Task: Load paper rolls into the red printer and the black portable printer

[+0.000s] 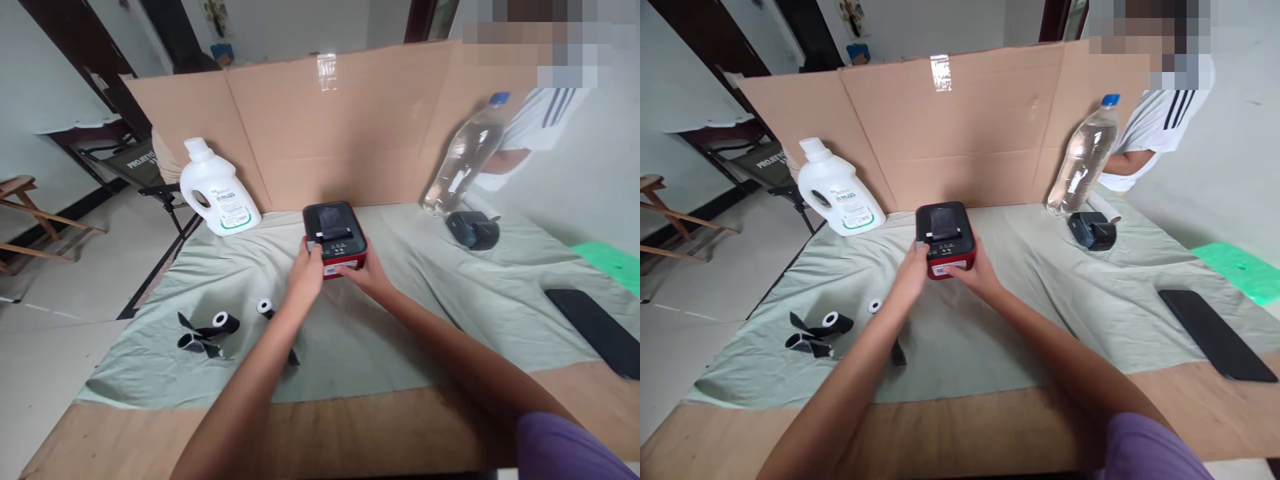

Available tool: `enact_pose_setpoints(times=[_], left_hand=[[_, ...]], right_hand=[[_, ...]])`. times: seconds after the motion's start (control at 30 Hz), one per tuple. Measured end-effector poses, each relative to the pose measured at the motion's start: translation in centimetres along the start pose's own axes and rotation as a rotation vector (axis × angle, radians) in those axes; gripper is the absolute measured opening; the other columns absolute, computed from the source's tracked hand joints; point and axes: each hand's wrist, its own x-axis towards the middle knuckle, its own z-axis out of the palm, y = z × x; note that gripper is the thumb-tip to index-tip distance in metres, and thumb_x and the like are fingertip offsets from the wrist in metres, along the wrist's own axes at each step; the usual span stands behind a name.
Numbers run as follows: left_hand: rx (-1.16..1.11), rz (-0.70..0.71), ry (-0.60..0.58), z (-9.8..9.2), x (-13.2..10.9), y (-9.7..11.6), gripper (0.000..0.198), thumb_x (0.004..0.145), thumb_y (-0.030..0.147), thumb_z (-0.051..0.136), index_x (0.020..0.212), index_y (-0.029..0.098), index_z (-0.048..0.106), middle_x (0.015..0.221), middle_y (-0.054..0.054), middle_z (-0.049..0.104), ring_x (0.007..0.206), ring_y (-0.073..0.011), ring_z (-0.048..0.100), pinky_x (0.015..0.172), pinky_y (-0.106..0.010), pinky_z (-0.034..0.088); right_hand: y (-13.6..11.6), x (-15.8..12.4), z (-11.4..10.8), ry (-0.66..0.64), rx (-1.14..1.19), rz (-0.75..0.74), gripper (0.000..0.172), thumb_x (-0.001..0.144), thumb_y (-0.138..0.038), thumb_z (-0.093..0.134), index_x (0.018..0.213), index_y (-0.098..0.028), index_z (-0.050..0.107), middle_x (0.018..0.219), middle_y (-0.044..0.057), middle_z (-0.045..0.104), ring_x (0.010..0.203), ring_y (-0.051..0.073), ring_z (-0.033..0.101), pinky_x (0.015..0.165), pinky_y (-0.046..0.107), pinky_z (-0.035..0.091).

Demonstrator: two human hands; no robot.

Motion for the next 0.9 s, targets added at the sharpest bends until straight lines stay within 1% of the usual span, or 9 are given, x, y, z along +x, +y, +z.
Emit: enact_pose_setpoints(times=[0.07,0.13,0.2,0.27,0.33,0.43,0.53,0.67,0.9], left_hand=[[-0.061,-0.045,-0.046,3.6,-3.7,1.1,0.047,0.098,0.038,0.048,0.141,0.023,0.058,0.143,-0.007,0.063,0.135,-0.0267,0.057,0.119,-0.04,0.039],[-0.162,-0.064,-0.011,6.4,-6.3,1.7,0.05,0.101,0.034,0.04,0.148,0.023,0.051,0.152,-0.005,0.055,0.14,-0.0215,0.053,0.118,-0.033,0.04],[-0.235,-0.047,0.06,8.3,-7.6,1.7,0.052,0.102,0.032,0.032,0.151,0.02,0.048,0.156,-0.004,0.051,0.143,-0.0183,0.05,0.118,-0.029,0.04],[-0.256,-0.003,0.103,9.3,-8.0,1.0,0.054,0.103,0.032,0.028,0.152,0.018,0.046,0.158,-0.006,0.049,0.146,-0.0176,0.046,0.119,-0.028,0.038],[-0.251,0.036,0.133,9.5,-7.8,-0.1,0.056,0.103,0.034,0.028,0.153,0.017,0.045,0.16,-0.006,0.046,0.148,-0.0176,0.042,0.121,-0.028,0.036],[-0.225,0.052,0.164,9.1,-7.6,-1.7,0.057,0.103,0.038,0.03,0.155,0.018,0.044,0.162,-0.005,0.042,0.15,-0.0173,0.04,0.122,-0.027,0.034],[-0.217,0.074,0.159,8.8,-7.7,-2.7,0.057,0.103,0.041,0.032,0.155,0.02,0.043,0.162,-0.005,0.042,0.15,-0.0179,0.039,0.122,-0.027,0.033],[-0.252,0.115,0.148,8.8,-7.8,-3.0,0.056,0.104,0.042,0.033,0.156,0.023,0.044,0.161,-0.004,0.044,0.149,-0.0189,0.041,0.123,-0.029,0.033],[-0.254,0.158,0.122,8.6,-7.6,-3.1,0.058,0.104,0.045,0.034,0.155,0.02,0.044,0.162,-0.006,0.043,0.15,-0.0195,0.04,0.124,-0.03,0.031]], right_hand=[[-0.7,-2.8,-3.3,0.056,-0.028,0.031,0.107,0.07,-0.051,0.088,0.156,-0.024,0.03,0.152,0.014,0.05,0.14,0.033,0.05,0.119,0.052,0.041],[-0.9,-4.8,-5.4,0.088,-0.053,0.051,0.107,0.07,-0.049,0.087,0.157,-0.026,0.028,0.155,0.014,0.047,0.141,0.033,0.049,0.12,0.054,0.039],[-0.8,-5.7,-6.4,0.097,-0.079,0.049,0.107,0.07,-0.047,0.088,0.156,-0.025,0.029,0.157,0.015,0.044,0.143,0.033,0.046,0.122,0.055,0.036],[-0.3,-5.9,-6.6,0.089,-0.099,0.043,0.107,0.069,-0.045,0.089,0.156,-0.023,0.029,0.157,0.016,0.044,0.144,0.034,0.045,0.123,0.055,0.033],[0.2,-5.6,-6.4,0.067,-0.12,0.046,0.108,0.068,-0.044,0.089,0.156,-0.023,0.029,0.156,0.016,0.044,0.145,0.034,0.044,0.124,0.055,0.032],[0.8,-5.4,-5.9,0.03,-0.14,0.061,0.106,0.07,-0.044,0.087,0.156,-0.025,0.028,0.157,0.014,0.044,0.146,0.032,0.043,0.125,0.053,0.031],[1.2,-5.5,-5.7,0.024,-0.15,0.084,0.104,0.072,-0.044,0.085,0.156,-0.023,0.028,0.155,0.015,0.046,0.143,0.031,0.047,0.123,0.051,0.035],[1.0,-5.9,-5.6,0.038,-0.214,0.09,0.105,0.072,-0.045,0.086,0.157,-0.022,0.027,0.155,0.015,0.046,0.143,0.032,0.047,0.123,0.051,0.035],[0.9,-6.0,-5.6,0.039,-0.212,0.094,0.107,0.074,-0.046,0.084,0.158,-0.02,0.022,0.156,0.018,0.043,0.144,0.032,0.046,0.123,0.051,0.035]])
